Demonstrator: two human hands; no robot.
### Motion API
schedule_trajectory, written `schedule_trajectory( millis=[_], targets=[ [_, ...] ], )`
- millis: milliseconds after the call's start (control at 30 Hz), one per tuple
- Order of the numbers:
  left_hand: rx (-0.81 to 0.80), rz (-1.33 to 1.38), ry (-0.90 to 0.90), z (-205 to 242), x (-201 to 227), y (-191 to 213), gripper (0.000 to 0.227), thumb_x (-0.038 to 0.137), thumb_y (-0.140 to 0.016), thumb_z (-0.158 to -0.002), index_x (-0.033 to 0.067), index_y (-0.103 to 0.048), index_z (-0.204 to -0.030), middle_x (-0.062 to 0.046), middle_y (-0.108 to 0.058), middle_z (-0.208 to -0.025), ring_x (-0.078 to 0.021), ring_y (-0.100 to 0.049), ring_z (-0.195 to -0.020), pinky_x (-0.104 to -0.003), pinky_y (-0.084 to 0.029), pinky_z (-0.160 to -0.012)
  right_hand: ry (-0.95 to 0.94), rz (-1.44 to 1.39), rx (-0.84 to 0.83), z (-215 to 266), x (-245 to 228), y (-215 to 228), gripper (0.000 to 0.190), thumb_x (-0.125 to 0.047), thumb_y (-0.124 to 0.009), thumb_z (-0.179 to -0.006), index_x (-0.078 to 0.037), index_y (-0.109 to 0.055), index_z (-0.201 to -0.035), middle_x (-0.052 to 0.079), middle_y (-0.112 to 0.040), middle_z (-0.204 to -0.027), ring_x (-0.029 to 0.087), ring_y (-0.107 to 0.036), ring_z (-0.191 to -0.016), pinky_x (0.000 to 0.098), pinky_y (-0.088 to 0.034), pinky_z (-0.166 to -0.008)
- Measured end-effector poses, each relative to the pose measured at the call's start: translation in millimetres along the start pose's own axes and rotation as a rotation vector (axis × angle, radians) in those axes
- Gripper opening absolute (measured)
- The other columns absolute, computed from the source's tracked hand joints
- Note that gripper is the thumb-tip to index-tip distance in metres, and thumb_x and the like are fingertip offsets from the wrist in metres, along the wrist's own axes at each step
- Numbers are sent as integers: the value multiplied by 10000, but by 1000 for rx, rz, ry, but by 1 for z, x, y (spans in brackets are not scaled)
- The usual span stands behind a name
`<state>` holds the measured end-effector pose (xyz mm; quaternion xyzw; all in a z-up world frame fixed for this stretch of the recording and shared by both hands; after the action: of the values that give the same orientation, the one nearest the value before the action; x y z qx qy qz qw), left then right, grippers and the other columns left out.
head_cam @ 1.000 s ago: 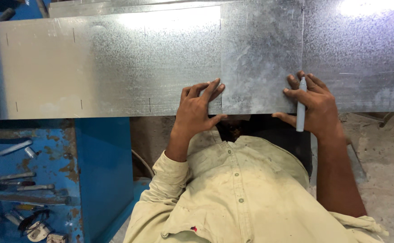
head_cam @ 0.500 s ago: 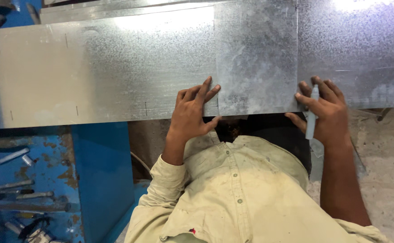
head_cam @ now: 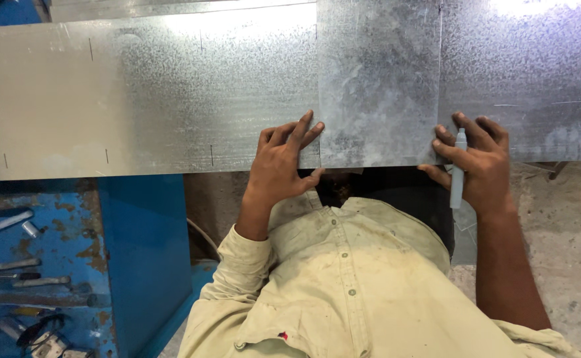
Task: The person uses a white marker to draw vertical lines on a large, flat metal sheet. They repeatedly reposition the sheet to align with existing marks and continue drawing lines across its surface.
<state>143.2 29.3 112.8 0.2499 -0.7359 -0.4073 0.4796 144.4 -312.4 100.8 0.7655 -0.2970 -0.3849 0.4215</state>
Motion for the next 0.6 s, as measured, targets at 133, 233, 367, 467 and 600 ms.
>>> schedule_trajectory(
  millis=[133,233,367,467,600],
  targets=[
    [-11,-18,-1,0,-1,-1,1059,393,-856,-761,107,-296,-1614,64,-688,-1394,-220,-536,-1307,-403,-365,-1132,-29,-14,-27,2,5,0,388,-382,-890,-828,-106,-783,-1079,44,-771,-1129,277,-642,-1411,443,-367,-1210],
    [-11,-10,1,0,-2,-4,1068,405,-852,-768,96,-279,-1615,67,-687,-1379,-225,-530,-1317,-412,-360,-1133,-35,-42,-38,1,6,0,396,-372,-895,-815,-108,-782,-1089,39,-771,-1136,259,-637,-1384,440,-370,-1204],
    [-13,-27,-6,3,-3,-5,1047,419,-848,-794,110,-281,-1619,71,-687,-1394,-218,-531,-1320,-407,-361,-1134,-35,-51,-48,-1,5,3,405,-371,-893,-812,-110,-782,-1102,35,-774,-1172,250,-627,-1377,438,-369,-1194],
    [-11,-27,-5,2,-3,-6,1043,424,-844,-796,108,-285,-1618,70,-688,-1391,-219,-530,-1321,-409,-359,-1134,-43,-62,-61,-3,2,6,402,-357,-893,-811,-104,-777,-1101,33,-769,-1221,246,-619,-1382,441,-364,-1194],
    [-9,-24,-6,3,-2,-5,1029,425,-838,-799,105,-295,-1612,65,-690,-1389,-221,-533,-1320,-414,-356,-1132,-42,-83,-48,-5,-1,7,409,-347,-897,-809,-91,-769,-1101,34,-761,-1255,261,-614,-1427,447,-364,-1221]
  ],
)
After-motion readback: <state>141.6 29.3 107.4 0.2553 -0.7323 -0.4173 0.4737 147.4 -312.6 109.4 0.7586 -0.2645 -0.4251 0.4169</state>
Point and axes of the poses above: each hand's wrist, its own z-axis away from the middle knuckle, its own y-axis out of the back of the hand, x = y × z, the point moved 5 cm from there along -z, towards the middle knuckle
